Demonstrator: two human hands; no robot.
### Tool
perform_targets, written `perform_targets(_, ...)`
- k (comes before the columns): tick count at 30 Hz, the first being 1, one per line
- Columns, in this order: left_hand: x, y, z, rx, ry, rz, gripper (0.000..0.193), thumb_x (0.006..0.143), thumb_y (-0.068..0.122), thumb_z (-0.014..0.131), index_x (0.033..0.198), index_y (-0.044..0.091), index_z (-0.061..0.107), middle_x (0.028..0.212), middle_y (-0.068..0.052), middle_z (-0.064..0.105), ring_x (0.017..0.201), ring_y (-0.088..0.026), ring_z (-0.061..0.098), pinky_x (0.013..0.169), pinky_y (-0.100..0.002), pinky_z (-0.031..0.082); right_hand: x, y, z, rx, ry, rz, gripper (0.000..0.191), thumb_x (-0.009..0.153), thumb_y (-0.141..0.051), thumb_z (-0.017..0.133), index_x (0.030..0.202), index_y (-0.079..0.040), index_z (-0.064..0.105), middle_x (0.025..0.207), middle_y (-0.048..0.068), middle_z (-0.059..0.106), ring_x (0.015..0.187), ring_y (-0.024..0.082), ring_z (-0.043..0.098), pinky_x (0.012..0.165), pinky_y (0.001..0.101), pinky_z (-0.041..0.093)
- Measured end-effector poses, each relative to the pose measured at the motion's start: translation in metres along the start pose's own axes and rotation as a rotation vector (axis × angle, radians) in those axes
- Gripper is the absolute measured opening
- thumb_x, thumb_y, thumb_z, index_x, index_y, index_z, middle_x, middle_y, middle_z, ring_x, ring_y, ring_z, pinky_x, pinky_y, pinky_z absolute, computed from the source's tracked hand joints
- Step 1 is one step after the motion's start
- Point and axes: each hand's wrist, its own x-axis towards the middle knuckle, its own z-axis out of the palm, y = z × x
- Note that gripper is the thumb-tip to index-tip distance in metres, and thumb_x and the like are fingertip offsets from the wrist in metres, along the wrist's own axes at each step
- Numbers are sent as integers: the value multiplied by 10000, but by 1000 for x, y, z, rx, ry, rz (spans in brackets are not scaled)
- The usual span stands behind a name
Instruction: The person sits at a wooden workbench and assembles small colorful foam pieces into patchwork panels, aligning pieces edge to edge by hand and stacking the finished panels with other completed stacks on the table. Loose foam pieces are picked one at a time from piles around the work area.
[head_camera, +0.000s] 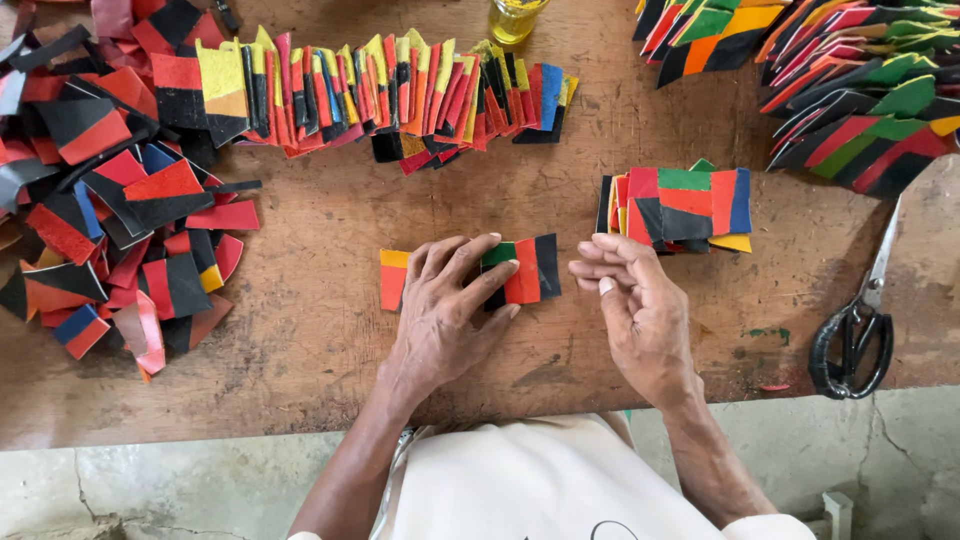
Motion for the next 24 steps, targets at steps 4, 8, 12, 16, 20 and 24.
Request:
perform_targets(4, -2, -2, 3, 2, 25, -3, 479, 740, 241, 856, 1182, 110, 726, 1391, -121, 595, 1266, -341, 535, 1076, -516, 389, -1, -9, 2, -46, 32, -99, 370, 1014, 137, 467, 1366, 39, 523, 1304, 174, 646, 1194, 224, 682, 1055, 341, 572)
perform_targets(8, -3, -4, 4, 9, 34, 12, 484, 745, 247, 857, 1191, 113, 726, 1392, -115, 599, 1259, -336, 538, 1076, -513, 392, 4, -10, 2, -23, 47, -112, 335, 1036, 117, 482, 1358, 40, 533, 1290, 162, 648, 1176, 203, 684, 1053, 335, 580)
perform_targets(12, -3, -5, 4, 16, 39, 25, 481, 747, 250, 863, 1187, 116, 726, 1383, -98, 612, 1242, -324, 546, 1066, -507, 397, 5, -9, 4, -34, 29, -151, 317, 1049, 98, 495, 1357, 37, 533, 1282, 154, 654, 1170, 195, 688, 1042, 334, 591)
perform_targets(16, -3, -5, 5, 13, 38, 19, 492, 734, 247, 867, 1186, 113, 724, 1373, -84, 622, 1241, -318, 550, 1060, -502, 400, 7, -10, 12, -14, -7, -178, 312, 1058, 95, 487, 1359, 32, 539, 1278, 153, 657, 1173, 197, 690, 1040, 338, 601)
perform_targets(20, -4, -6, 5, 2, 51, 19, 493, 734, 243, 866, 1187, 110, 724, 1371, -93, 618, 1250, -323, 546, 1070, -504, 397, 9, -10, 13, -2, 1, -188, 307, 1065, 98, 476, 1356, 25, 540, 1272, 153, 659, 1177, 197, 691, 1043, 342, 603)
perform_targets(24, -5, -7, 5, -9, 45, 18, 496, 737, 242, 867, 1191, 103, 726, 1372, -98, 616, 1254, -328, 543, 1073, -505, 395, 8, -8, 8, 5, 22, -183, 303, 1066, 102, 471, 1351, 22, 537, 1273, 150, 659, 1172, 198, 693, 1042, 341, 605)
